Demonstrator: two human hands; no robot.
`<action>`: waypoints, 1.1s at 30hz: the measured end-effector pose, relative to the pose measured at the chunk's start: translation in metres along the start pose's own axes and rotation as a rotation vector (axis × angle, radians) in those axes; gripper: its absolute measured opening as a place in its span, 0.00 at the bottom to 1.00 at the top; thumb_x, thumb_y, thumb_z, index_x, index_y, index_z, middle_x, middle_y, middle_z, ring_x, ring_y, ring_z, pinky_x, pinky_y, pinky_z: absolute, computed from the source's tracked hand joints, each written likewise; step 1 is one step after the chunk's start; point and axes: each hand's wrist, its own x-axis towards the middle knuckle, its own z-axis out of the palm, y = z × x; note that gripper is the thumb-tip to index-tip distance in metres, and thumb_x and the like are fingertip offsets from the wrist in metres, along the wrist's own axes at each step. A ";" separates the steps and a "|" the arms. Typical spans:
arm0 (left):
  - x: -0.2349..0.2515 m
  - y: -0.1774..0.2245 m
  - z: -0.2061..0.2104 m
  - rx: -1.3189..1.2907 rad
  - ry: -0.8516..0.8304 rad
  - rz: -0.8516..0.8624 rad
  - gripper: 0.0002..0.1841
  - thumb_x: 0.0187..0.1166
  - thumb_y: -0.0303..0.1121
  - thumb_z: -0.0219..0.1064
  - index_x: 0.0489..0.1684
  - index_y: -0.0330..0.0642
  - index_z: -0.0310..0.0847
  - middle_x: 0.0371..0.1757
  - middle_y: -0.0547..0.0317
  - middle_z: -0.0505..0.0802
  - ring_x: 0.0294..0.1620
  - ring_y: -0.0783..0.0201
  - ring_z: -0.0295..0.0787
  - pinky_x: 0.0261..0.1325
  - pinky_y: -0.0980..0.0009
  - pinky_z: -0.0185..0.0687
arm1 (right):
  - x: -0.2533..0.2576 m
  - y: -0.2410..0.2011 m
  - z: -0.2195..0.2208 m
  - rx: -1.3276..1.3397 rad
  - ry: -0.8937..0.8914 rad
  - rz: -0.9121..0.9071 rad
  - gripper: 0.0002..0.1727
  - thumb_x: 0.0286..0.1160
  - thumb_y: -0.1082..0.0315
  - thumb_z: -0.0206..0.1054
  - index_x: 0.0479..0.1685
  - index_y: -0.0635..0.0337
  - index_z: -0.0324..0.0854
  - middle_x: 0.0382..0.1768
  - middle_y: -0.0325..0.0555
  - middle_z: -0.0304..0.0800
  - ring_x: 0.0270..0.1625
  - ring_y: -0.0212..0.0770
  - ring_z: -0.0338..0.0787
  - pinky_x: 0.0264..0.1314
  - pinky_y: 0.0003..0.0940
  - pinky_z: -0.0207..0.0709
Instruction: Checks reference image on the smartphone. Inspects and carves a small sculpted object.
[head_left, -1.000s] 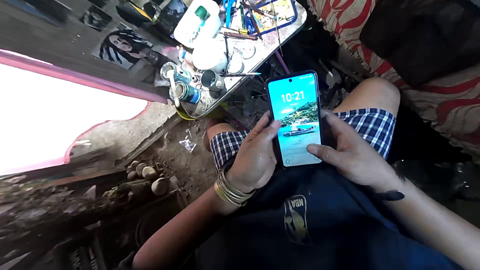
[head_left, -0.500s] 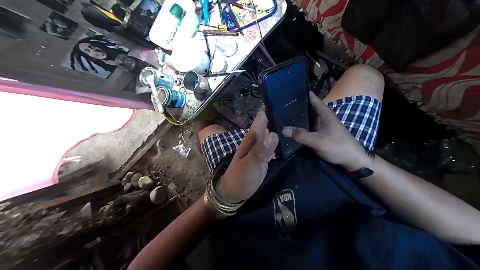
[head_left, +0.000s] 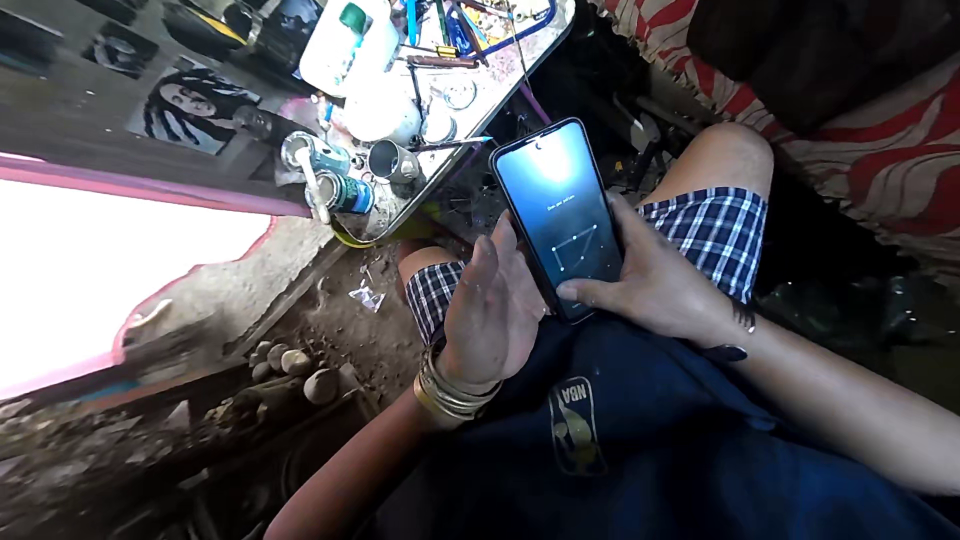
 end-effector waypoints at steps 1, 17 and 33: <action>0.000 0.000 0.000 -0.003 0.005 0.004 0.47 0.76 0.68 0.59 0.93 0.52 0.51 0.84 0.48 0.73 0.83 0.48 0.72 0.76 0.45 0.76 | 0.000 0.000 0.000 -0.010 -0.005 -0.006 0.54 0.53 0.53 0.90 0.86 0.38 0.61 0.60 0.31 0.92 0.59 0.27 0.93 0.61 0.30 0.93; 0.004 0.000 -0.002 -0.067 0.001 -0.058 0.51 0.73 0.72 0.59 0.95 0.53 0.47 0.86 0.46 0.71 0.85 0.45 0.69 0.78 0.39 0.72 | 0.002 0.009 -0.044 0.215 0.016 -0.139 0.20 0.92 0.54 0.53 0.62 0.54 0.86 0.50 0.40 0.92 0.48 0.36 0.92 0.52 0.34 0.89; 0.071 0.011 0.028 0.064 -0.131 -0.070 0.48 0.80 0.73 0.44 0.96 0.51 0.46 0.90 0.48 0.67 0.89 0.48 0.64 0.81 0.41 0.69 | -0.042 0.048 -0.082 0.221 0.334 -0.102 0.12 0.87 0.67 0.58 0.47 0.57 0.89 0.48 0.42 0.94 0.45 0.38 0.94 0.52 0.34 0.91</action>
